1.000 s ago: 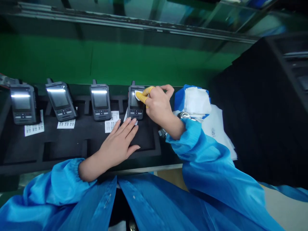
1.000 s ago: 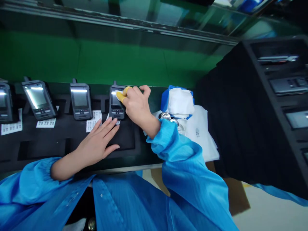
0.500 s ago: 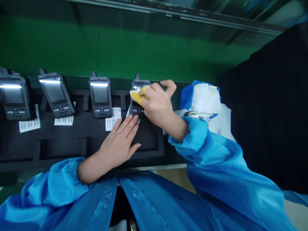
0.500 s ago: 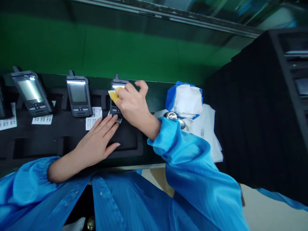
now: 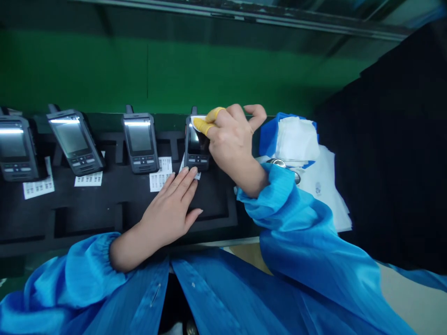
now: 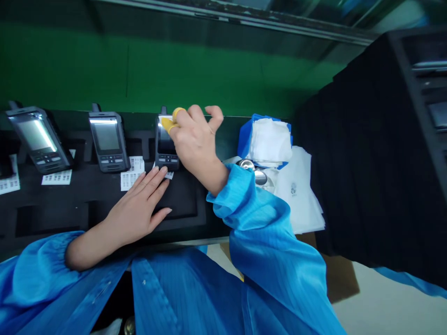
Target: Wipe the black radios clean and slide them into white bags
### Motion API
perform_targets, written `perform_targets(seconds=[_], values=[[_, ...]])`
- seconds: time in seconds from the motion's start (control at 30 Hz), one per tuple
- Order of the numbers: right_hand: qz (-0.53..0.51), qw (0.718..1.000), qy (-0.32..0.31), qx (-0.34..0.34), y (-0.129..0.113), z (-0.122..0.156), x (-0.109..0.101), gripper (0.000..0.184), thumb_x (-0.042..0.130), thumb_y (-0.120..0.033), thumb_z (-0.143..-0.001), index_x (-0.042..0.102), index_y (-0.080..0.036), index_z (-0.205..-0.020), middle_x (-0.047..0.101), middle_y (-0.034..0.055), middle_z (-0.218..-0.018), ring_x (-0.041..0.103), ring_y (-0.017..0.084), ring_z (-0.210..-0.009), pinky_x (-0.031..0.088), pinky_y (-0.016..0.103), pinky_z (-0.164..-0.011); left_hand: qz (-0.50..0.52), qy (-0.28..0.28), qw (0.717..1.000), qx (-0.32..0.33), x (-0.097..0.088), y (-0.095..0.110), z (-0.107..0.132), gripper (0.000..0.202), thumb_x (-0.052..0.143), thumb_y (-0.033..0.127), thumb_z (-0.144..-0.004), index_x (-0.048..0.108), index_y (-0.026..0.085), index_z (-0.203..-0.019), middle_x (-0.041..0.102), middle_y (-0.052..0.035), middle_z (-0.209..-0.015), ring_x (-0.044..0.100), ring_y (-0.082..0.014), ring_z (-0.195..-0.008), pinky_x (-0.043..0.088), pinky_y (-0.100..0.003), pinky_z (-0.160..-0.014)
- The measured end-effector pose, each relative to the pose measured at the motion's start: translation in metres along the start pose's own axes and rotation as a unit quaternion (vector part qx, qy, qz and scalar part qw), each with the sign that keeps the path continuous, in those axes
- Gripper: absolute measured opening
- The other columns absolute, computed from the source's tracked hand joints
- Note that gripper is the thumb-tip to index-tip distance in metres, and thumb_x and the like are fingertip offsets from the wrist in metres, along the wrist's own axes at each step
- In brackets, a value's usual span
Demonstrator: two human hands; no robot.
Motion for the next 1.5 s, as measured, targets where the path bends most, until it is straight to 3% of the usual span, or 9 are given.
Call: perform_targets(seconds=[0.17,0.4,0.5,0.63,0.73,1.0,1.27,1.37,1.5], values=[[-0.007,1.0,-0.005,0.011,0.013,0.021,-0.002,0.036,0.033,-0.021,-0.097,0.068,-0.03,-0.101,0.06,0.002,-0.097,0.046,0.022,-0.101,0.021,0.05,-0.093,0.004,0.01,1.0,0.005,-0.002,0.001,-0.001,0.053,0.042,0.034,-0.096,0.046,0.002,-0.137,0.035,-0.0201,-0.154,0.031,-0.0327,-0.144,0.031,-0.051,-0.117],[0.001,0.997,-0.03,-0.069,-0.017,0.074,-0.005,0.039,0.04,-0.01,-0.091,0.073,-0.029,-0.087,0.064,0.0008,-0.084,0.047,0.017,-0.088,0.02,0.043,-0.088,0.013,0.008,1.0,0.0,0.0,0.0,-0.001,0.053,0.042,0.035,-0.095,0.048,0.003,-0.136,0.035,-0.019,-0.154,0.03,-0.0314,-0.145,0.03,-0.049,-0.117],[-0.004,0.997,-0.036,-0.071,-0.021,0.061,-0.01,0.038,0.039,-0.014,-0.093,0.073,-0.029,-0.086,0.064,0.0017,-0.088,0.048,0.018,-0.09,0.019,0.044,-0.089,0.025,0.006,1.0,0.002,0.002,-0.001,0.0,0.053,0.043,0.035,-0.095,0.047,0.002,-0.137,0.033,-0.0197,-0.155,0.029,-0.0323,-0.145,0.029,-0.051,-0.118],[-0.002,0.999,-0.043,-0.001,-0.009,0.01,-0.011,0.045,0.028,-0.02,-0.099,0.071,-0.027,-0.093,0.064,0.0047,-0.104,0.05,0.02,-0.1,0.02,0.047,-0.093,0.019,0.002,1.0,-0.004,0.003,-0.003,0.0,0.052,0.043,0.034,-0.095,0.047,0.005,-0.138,0.031,-0.0187,-0.156,0.026,-0.0314,-0.146,0.028,-0.051,-0.118],[-0.001,0.998,-0.063,-0.019,-0.014,-0.005,-0.001,0.044,0.027,-0.019,-0.099,0.07,-0.026,-0.09,0.063,0.0038,-0.104,0.049,0.02,-0.102,0.02,0.048,-0.095,0.009,0.002,1.0,-0.001,0.002,-0.002,0.0,0.052,0.043,0.034,-0.095,0.047,0.004,-0.137,0.032,-0.0186,-0.156,0.028,-0.0312,-0.146,0.029,-0.049,-0.118],[-0.011,0.985,-0.087,-0.145,-0.047,0.058,0.008,0.038,0.039,-0.015,-0.095,0.071,-0.025,-0.077,0.065,0.0,-0.096,0.047,0.017,-0.092,0.015,0.045,-0.092,0.035,-0.001,0.999,-0.008,0.008,-0.007,0.001,0.056,0.04,0.037,-0.096,0.042,0.004,-0.141,0.036,-0.021,-0.153,0.027,-0.031,-0.146,0.027,-0.052,-0.118],[-0.018,1.0,-0.005,-0.006,0.007,0.016,-0.009,0.042,0.028,-0.022,-0.098,0.069,-0.031,-0.106,0.061,0.0041,-0.105,0.046,0.022,-0.101,0.018,0.048,-0.092,0.013,0.004,1.0,-0.009,0.004,-0.004,0.0,0.051,0.043,0.033,-0.095,0.047,0.005,-0.137,0.029,-0.0194,-0.157,0.024,-0.0313,-0.147,0.027,-0.051,-0.118],[-0.017,1.0,-0.015,-0.006,0.006,0.021,-0.001,0.043,0.029,-0.02,-0.097,0.07,-0.029,-0.099,0.061,0.0032,-0.101,0.046,0.021,-0.099,0.019,0.048,-0.093,0.018,-0.002,1.0,-0.009,0.004,-0.004,-0.002,0.052,0.044,0.033,-0.095,0.047,0.003,-0.137,0.03,-0.0205,-0.156,0.025,-0.0317,-0.147,0.028,-0.051,-0.118],[0.001,0.998,-0.049,-0.031,-0.012,0.05,0.007,0.041,0.034,-0.014,-0.094,0.072,-0.027,-0.09,0.064,0.002,-0.098,0.045,0.019,-0.094,0.018,0.045,-0.092,0.012,-0.002,1.0,0.0,0.003,-0.002,-0.004,0.053,0.048,0.034,-0.094,0.048,0.001,-0.136,0.033,-0.0218,-0.154,0.029,-0.0328,-0.145,0.029,-0.051,-0.117]])
Point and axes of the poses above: each hand's wrist, its own z-axis away from the middle knuckle, its own x-axis out of the palm, y = z × x, the point moved 10 cm from there along -z, towards the middle knuckle
